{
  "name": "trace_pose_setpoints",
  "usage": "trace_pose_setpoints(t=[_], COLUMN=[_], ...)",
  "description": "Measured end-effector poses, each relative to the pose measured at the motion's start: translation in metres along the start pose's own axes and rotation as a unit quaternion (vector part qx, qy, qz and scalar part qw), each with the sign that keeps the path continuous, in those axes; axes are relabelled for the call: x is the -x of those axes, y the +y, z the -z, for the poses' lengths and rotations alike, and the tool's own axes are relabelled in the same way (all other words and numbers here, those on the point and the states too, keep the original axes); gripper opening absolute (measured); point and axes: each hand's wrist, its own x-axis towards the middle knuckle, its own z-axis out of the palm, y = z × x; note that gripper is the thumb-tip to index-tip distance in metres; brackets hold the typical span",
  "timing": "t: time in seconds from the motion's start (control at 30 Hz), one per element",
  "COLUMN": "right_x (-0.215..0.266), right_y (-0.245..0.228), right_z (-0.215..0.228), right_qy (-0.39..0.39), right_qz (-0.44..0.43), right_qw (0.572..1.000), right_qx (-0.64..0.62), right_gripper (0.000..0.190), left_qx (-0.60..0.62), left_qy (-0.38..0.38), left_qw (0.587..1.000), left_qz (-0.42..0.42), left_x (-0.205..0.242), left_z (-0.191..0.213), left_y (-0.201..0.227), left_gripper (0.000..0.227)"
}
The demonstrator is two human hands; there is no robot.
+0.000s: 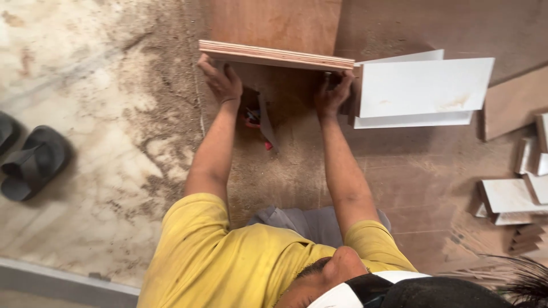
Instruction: Measure, mark, and cut wood pieces for assembly.
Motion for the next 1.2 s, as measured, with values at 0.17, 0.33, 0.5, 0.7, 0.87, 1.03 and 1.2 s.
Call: trace_pose_setpoints(t=[0.17, 0.33, 0.5, 0.7, 0.87, 1.03, 1.2], right_x=[0.001, 0.0, 0.005, 0.002, 0.007, 0.011, -0.009], right_y=[0.007, 0.007, 0.016, 0.012, 0.023, 0.022, -0.008], right_z=[0.002, 0.001, -0.003, -0.005, -0.01, -0.01, 0.003], right_qy=[0.005, 0.012, 0.014, 0.027, 0.032, 0.025, 0.016], right_qz=[0.004, -0.023, -0.049, -0.009, -0.026, -0.046, -0.003], right_qw=[1.0, 1.0, 0.999, 1.0, 0.999, 0.999, 1.0], right_qx=[0.013, 0.005, 0.014, 0.002, 0.005, -0.005, 0.016], right_gripper=[0.025, 0.016, 0.014, 0.017, 0.018, 0.018, 0.014], left_qx=[-0.002, 0.002, -0.034, -0.007, -0.018, -0.031, -0.004], left_qy=[-0.026, -0.005, -0.038, -0.041, -0.041, -0.039, -0.052], left_qw=[0.999, 1.0, 0.997, 0.999, 0.999, 0.999, 0.998], left_qz=[0.038, 0.001, -0.052, -0.001, 0.027, 0.012, 0.02], left_x=[0.007, 0.003, 0.007, 0.007, 0.005, 0.004, 0.005], left_z=[-0.01, -0.005, 0.001, -0.003, -0.003, 0.002, 0.0], left_y=[-0.024, -0.01, -0.019, -0.031, -0.033, -0.021, -0.023], left_gripper=[0.042, 0.06, 0.059, 0.058, 0.055, 0.054, 0.057])
